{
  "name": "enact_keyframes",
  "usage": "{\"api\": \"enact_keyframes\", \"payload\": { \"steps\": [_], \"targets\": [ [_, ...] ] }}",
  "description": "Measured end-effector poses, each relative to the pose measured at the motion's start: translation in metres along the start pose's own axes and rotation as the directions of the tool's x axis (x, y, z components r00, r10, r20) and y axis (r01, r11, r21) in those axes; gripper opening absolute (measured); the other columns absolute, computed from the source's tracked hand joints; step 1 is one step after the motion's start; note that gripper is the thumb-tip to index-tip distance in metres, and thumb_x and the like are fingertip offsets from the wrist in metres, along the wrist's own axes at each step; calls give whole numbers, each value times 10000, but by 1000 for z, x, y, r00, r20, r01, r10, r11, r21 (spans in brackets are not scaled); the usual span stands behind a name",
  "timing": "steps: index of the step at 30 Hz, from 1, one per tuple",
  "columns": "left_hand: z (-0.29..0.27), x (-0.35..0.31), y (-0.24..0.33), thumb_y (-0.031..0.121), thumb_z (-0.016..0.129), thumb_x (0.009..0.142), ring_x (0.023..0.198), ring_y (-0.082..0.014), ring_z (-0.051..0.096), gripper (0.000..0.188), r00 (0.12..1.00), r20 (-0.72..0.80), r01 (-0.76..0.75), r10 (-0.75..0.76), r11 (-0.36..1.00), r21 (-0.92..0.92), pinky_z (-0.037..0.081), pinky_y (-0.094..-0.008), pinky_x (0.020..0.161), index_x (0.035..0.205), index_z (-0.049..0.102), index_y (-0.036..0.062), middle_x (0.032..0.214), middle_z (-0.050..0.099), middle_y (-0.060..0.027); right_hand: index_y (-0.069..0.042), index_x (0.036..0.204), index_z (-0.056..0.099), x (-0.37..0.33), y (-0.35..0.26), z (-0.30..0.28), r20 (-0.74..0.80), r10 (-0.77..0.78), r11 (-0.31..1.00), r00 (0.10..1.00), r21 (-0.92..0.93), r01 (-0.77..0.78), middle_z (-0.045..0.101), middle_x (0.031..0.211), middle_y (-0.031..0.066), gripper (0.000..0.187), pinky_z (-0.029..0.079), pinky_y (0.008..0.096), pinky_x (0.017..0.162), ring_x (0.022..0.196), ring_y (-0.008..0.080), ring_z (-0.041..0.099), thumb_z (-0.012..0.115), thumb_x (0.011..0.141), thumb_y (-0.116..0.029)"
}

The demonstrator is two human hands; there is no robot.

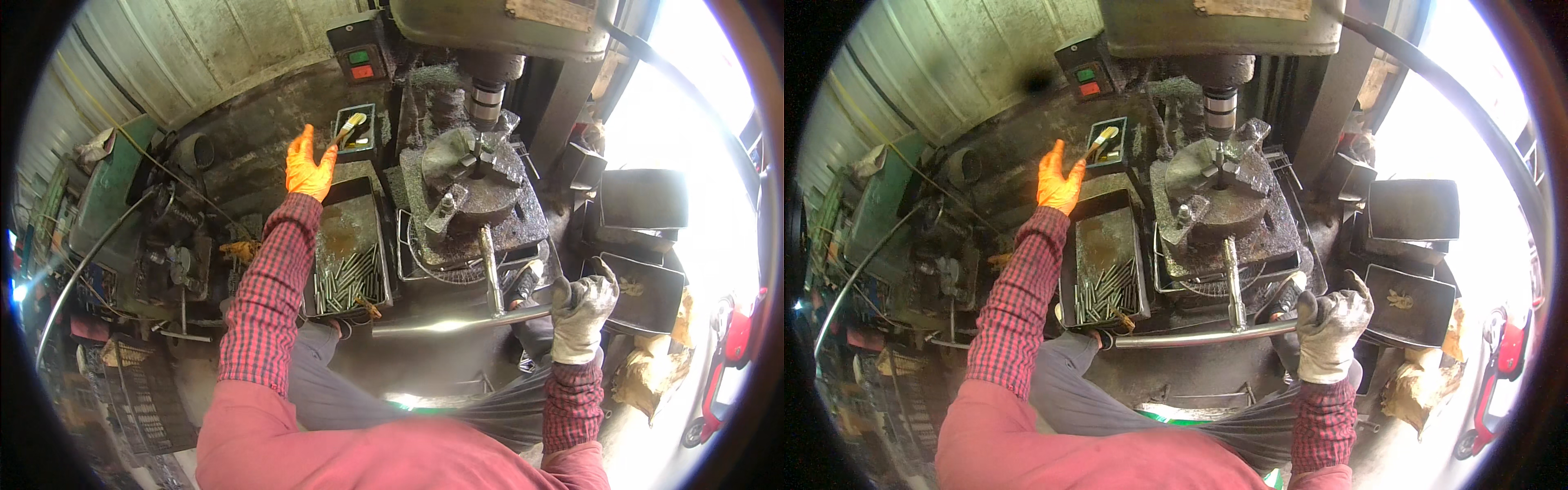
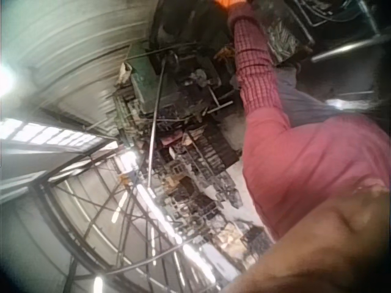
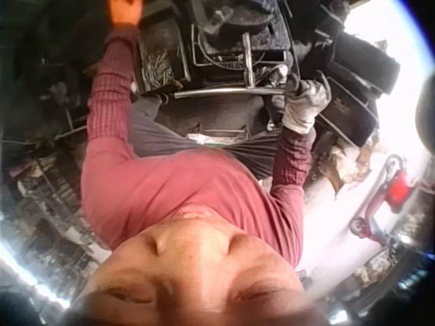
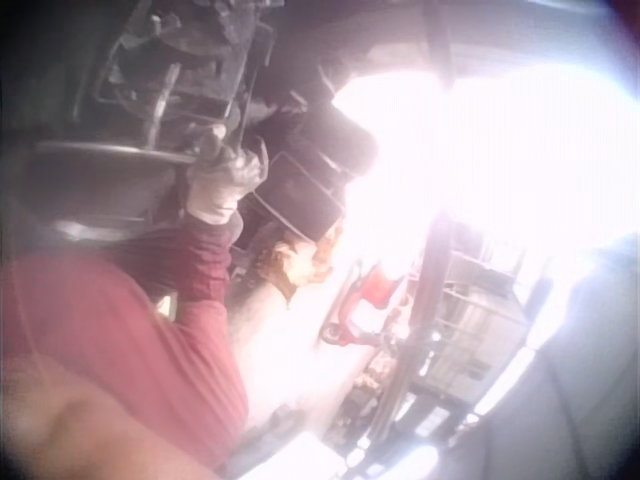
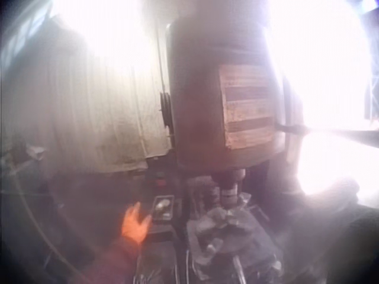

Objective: The person operates a drill press in a workshop, repeatedly picking small metal rods from a tray, placing them into the chuck, and using a lever to lower the drill. The person wears gloves and works in a repetitive cycle, handling each rod individually.

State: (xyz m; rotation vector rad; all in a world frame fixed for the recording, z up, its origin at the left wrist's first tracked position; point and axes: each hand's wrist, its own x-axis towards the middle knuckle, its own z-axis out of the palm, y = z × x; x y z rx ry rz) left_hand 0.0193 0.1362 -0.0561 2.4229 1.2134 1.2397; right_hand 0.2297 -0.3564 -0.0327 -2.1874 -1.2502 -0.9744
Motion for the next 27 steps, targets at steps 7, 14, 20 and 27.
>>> {"api": "enact_keyframes", "payload": {
  "steps": [7, 14, 20, 27],
  "targets": [
    [9, 23, -35, 292, 674, 1035, 1070, -293, 730, 342, 975, 212, 120, -72, 967, -225, 547, -383, 938, 1323, 744, 123, 1161, 759, -157, -110, 559, 517, 5, -1, -2, 21, 6, 1000, 1000, -22, -6, 501, 588, 69, 500, 497, 547, 1044, 704, 300, 579, 669, 978, -334],
    [-17, 24, -12, 342, 655, 1023, 1086, -345, 728, 352, 967, 254, 8, 14, 996, -89, 555, -411, 948, 1241, 769, 90, 1136, 764, -186, -120, 620, 527, -6, 4, 2, 65, 2, 997, 998, -82, 3, 537, 672, 76, 443, 501, 556, 1032, 711, 316, 582, 696, 970, -333],
    [-25, 18, 7, 358, 639, 1019, 1103, -364, 720, 383, 967, 254, 0, 1, 1000, -6, 552, -442, 963, 1216, 765, 55, 1150, 759, -198, -105, 622, 517, 1, 2, -1, -9, -36, 998, 999, -61, 35, 530, 664, 82, 430, 509, 550, 1027, 720, 316, 586, 685, 966, -300],
    [-82, -24, 3, 321, 639, 1035, 1076, -341, 732, 330, 975, 212, -58, 72, 996, -71, 566, -417, 946, 1207, 782, 79, 1147, 766, -174, -82, 617, 568, 3, -2, -7, 63, 54, 999, 997, 2, -54, 574, 668, 94, 453, 491, 533, 1039, 782, 311, 621, 668, 983, -330]
  ]
}}
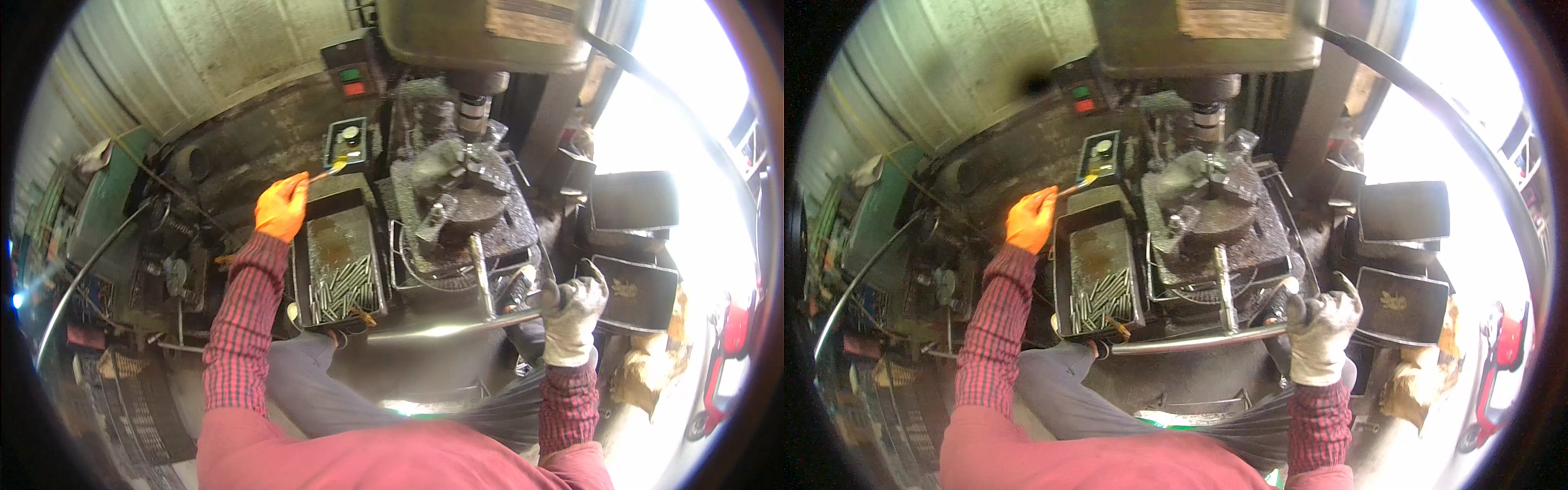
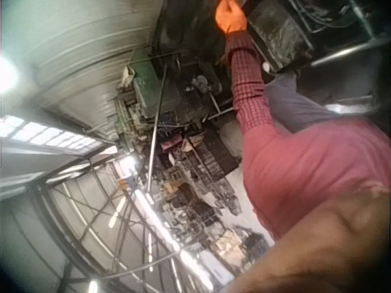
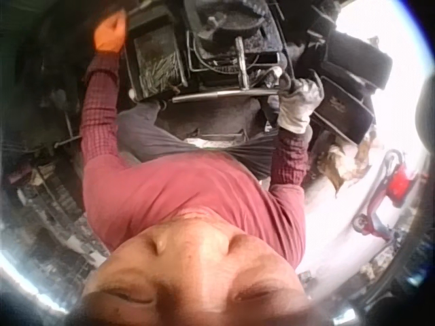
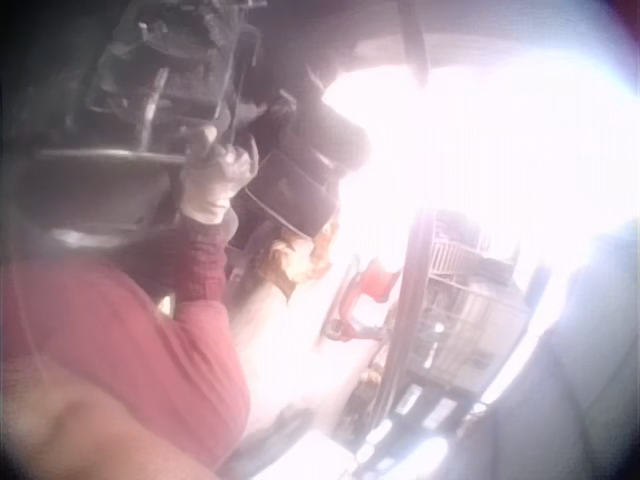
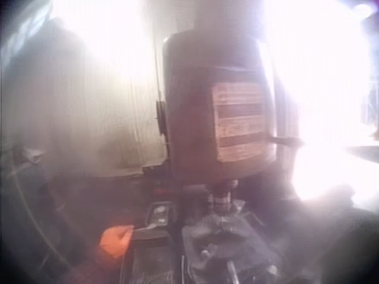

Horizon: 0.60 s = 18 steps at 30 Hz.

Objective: The person operates a drill press in a workshop, repeatedly picking small metal rods from a tray, placing them into the chuck, and using a lever to lower the drill. The person wears gloves and works in a repetitive cycle, handling each rod individually.

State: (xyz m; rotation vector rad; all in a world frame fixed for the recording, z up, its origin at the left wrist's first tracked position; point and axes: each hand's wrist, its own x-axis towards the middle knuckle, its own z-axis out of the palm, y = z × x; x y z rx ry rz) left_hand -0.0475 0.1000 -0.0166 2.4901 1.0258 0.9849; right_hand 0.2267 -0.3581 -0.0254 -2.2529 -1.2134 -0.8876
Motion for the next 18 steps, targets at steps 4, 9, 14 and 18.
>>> {"api": "enact_keyframes", "payload": {
  "steps": [4, 9, 14, 18],
  "targets": [
    [13, -16, 40, 194, 716, 1032, 1005, -177, 729, 241, 964, 146, 267, -223, 815, -515, 563, -322, 894, 1222, 783, 63, 1096, 787, -101, -76, 608, 606, 0, 0, -3, 13, 4, 999, 1000, -46, -3, 594, 688, 116, 419, 487, 529, 1037, 810, 316, 620, 719, 934, -313],
    [43, -17, 119, 123, 701, 1045, 822, -57, 612, 285, 989, 47, -72, 142, 724, -686, 515, -219, 745, 1312, 745, 35, 1020, 708, 1, -88, 598, 600, 2, -1, -5, -32, 3, 1000, 999, 8, -3, 568, 660, 106, 378, 495, 514, 1045, 795, 312, 612, 764, 874, -286],
    [66, 7, 139, 141, 701, 1048, 831, -55, 609, 279, 987, 104, -19, 122, 735, -678, 499, -202, 745, 1293, 748, 17, 1005, 706, 11, -111, 564, 498, 1, -1, -5, -1, -13, 998, 1000, -60, 13, 532, 639, 64, 432, 499, 524, 1045, 817, 326, 622, 766, 876, -244],
    [80, 17, 96, 169, 702, 1041, 931, -117, 674, 262, 997, -2, -60, 74, 790, -610, 527, -263, 848, 1260, 768, 41, 1054, 755, -52, -100, 587, 551, 1, -1, -5, 4, 24, 999, 1000, -41, -24, 571, 662, 88, 437, 495, 526, 1040, 823, 324, 635, 726, 921, -323]
  ]
}}
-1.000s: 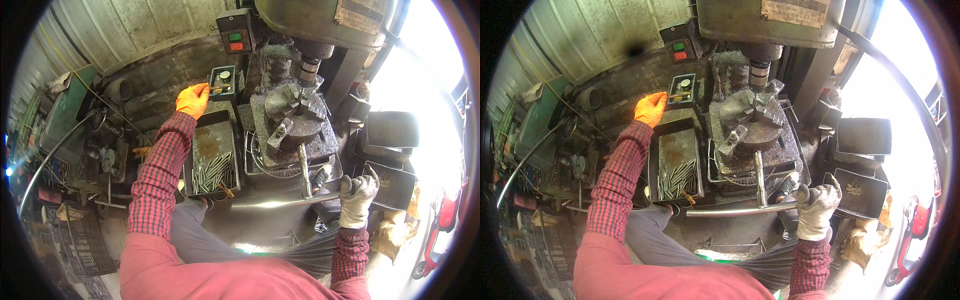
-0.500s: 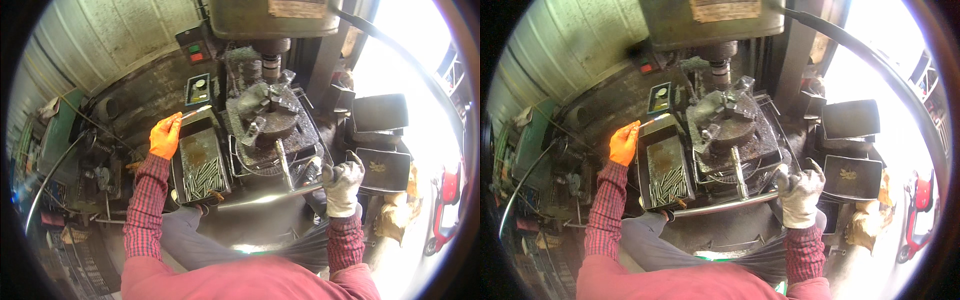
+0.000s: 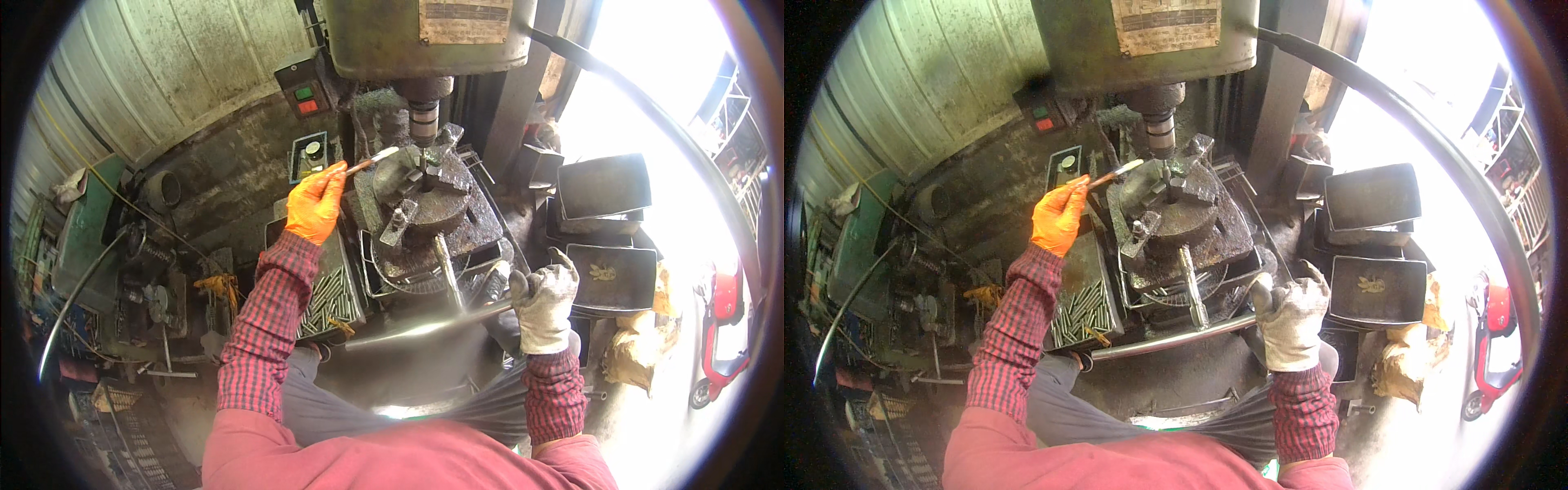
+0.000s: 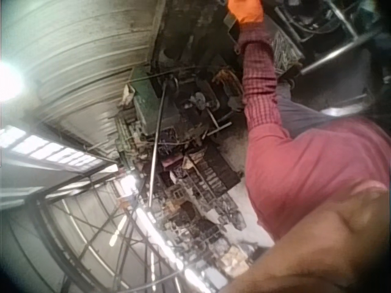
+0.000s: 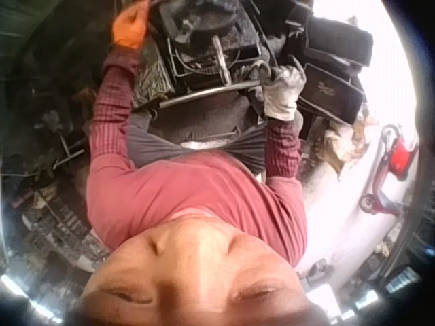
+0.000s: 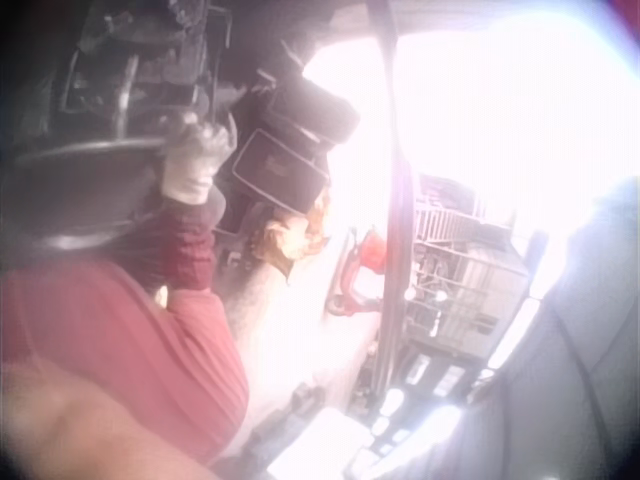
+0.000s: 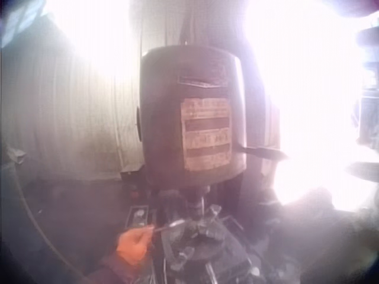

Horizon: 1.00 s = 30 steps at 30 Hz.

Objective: The person operates a drill press in a workshop, repeatedly picking small metal rods from a tray, placing them into the chuck, and using a lever to lower the drill. The person wears gloves and works in a repetitive cycle, handling each rod individually.

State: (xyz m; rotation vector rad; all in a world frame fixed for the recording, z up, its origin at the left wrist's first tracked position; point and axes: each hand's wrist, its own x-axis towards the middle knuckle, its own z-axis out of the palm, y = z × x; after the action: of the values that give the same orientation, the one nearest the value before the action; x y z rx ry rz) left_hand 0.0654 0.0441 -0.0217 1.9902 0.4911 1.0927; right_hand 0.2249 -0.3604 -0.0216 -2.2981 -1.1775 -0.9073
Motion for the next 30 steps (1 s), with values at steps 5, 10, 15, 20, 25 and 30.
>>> {"api": "enact_keyframes", "payload": {
  "steps": [5, 10, 15, 20, 25, 30],
  "targets": [
    [-71, 19, -74, 294, 724, 1025, 972, -185, 735, 329, 932, -274, 297, -237, 933, 202, 556, -335, 886, 1266, 773, 75, 1092, 785, -127, -83, 606, 601, -2, -1, 3, 33, 0, 1000, 999, -11, 1, 598, 664, 107, 455, 484, 541, 1049, 805, 316, 632, 679, 964, -352],
    [-94, 37, -135, 314, 693, 1038, 1011, -226, 732, 343, 934, -291, 283, -208, 927, 244, 543, -343, 914, 1276, 767, 79, 1111, 783, -154, -82, 588, 550, -3, 1, 8, -21, -32, 999, 999, -3, 31, 542, 635, 91, 422, 488, 542, 1063, 754, 316, 609, 702, 924, -288],
    [-78, 33, -139, 362, 647, 1045, 1138, -327, 718, 415, 970, -186, 221, -157, 887, 405, 533, -396, 999, 1342, 723, 83, 1199, 762, -186, -89, 580, 536, -2, -1, 9, -72, -43, 999, 996, -14, 42, 530, 627, 88, 428, 496, 540, 1056, 735, 316, 607, 725, 906, -292],
    [-78, 18, -112, 527, 583, 1038, 1287, -395, 645, 736, 874, -271, 482, -403, 649, 590, 504, -458, 1058, 1602, 421, 82, 1373, 669, -253, -76, 638, 665, 3, 4, -8, 45, -35, 991, 998, 131, 29, 643, 684, 103, 317, 510, 521, 1033, 778, 321, 651, 765, 866, -271],
    [-101, -27, -100, 558, 609, 1036, 1240, -338, 676, 905, 877, -354, 463, -327, 774, 432, 513, -429, 1044, 1664, 254, 13, 1398, 660, -231, -40, 1309, 703, 26, 73, -103, 249, 400, 548, 882, 707, -448, 700, 1311, 94, 391, 512, 382, 1030, 1078, 205, 692, 644, 961, -209],
    [-100, -102, -105, 121, 638, 1080, 1013, -103, 610, 534, 869, -378, 311, -318, 947, -83, 514, -222, 942, 1561, 464, -33, 1143, 649, -46, -81, 1214, 731, 29, 133, -252, -260, 229, 973, 938, 70, -219, 722, 1194, 49, 324, 530, 353, 926, 987, 182, 706, 658, 977, -290]
  ]
}}
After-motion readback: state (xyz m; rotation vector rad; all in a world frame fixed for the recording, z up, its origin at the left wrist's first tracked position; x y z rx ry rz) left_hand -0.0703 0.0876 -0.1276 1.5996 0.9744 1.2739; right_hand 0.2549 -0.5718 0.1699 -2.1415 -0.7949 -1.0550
